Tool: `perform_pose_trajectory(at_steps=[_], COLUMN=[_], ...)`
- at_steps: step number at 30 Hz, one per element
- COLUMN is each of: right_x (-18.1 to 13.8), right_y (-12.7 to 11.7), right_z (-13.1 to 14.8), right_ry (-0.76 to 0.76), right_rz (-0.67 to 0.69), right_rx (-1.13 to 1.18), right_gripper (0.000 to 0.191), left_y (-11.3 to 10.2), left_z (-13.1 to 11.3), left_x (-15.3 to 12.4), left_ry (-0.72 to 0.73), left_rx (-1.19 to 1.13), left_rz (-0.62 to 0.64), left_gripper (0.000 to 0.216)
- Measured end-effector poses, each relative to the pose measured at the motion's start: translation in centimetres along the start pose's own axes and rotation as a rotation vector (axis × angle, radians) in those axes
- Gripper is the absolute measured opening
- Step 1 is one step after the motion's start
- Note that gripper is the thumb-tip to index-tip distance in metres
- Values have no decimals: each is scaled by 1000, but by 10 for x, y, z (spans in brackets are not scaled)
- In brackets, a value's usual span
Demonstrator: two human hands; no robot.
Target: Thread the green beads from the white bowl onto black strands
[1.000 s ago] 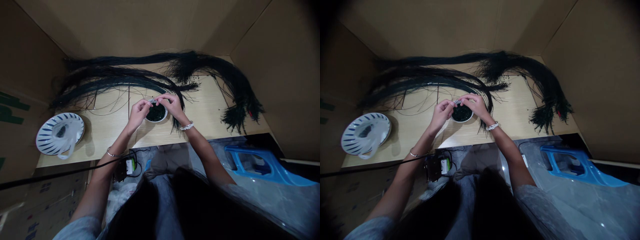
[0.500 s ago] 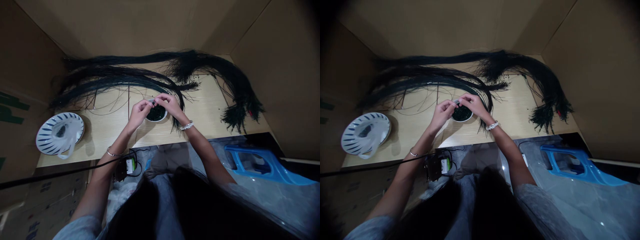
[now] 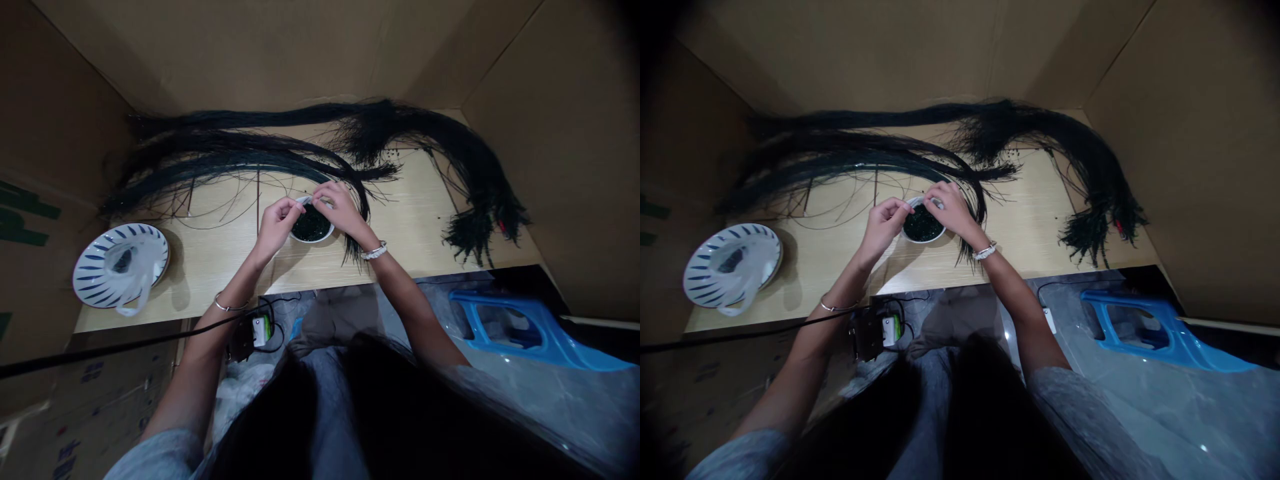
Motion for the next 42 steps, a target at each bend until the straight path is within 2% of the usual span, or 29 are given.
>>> perform_pose_trajectory(at_steps=[3,8,13,18,22,26,30,33,38,42], right_x=[-4,-7,-6,-6,-7,-7,-4,0,5,4], right_y=[0,-1,0,0,0,2,3,-2,-10,-9], right_z=[0,-1,-3,-2,-2,-4,-6,-4,2,5], right_ry=[-14,-2,-14,24,10,-6,-4,-32,38,149], right_rz=[114,259,284,313,327,277,217,114,57,78], right_rx=[-227,-299,-265,-283,-246,-193,-84,104,487,610], right_gripper=[11,13,10,19,8,7,5,7,30,42], left_y=[0,0,0,-1,-1,-1,0,0,0,0], left_z=[0,4,5,6,6,4,3,3,2,-1], left_x=[0,2,2,2,2,2,1,1,0,-1], left_ry=[-10,-16,-19,-13,-14,-19,-29,-22,-2,-8], left_rx=[21,34,23,19,29,18,6,-1,-13,-14], left_rz=[-11,-21,-13,-6,-4,-1,-1,-6,-5,-6], left_gripper=[34,30,29,30,29,31,34,38,39,36])
Point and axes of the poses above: each hand's wrist, its own x-axis towards the middle knuckle, its own y-axis out of the palm, z = x × y, the point moved 1 cm from there along x, towards the middle knuckle, and after that the axes turned 4 degrees about -z, right-handed, at the moved point
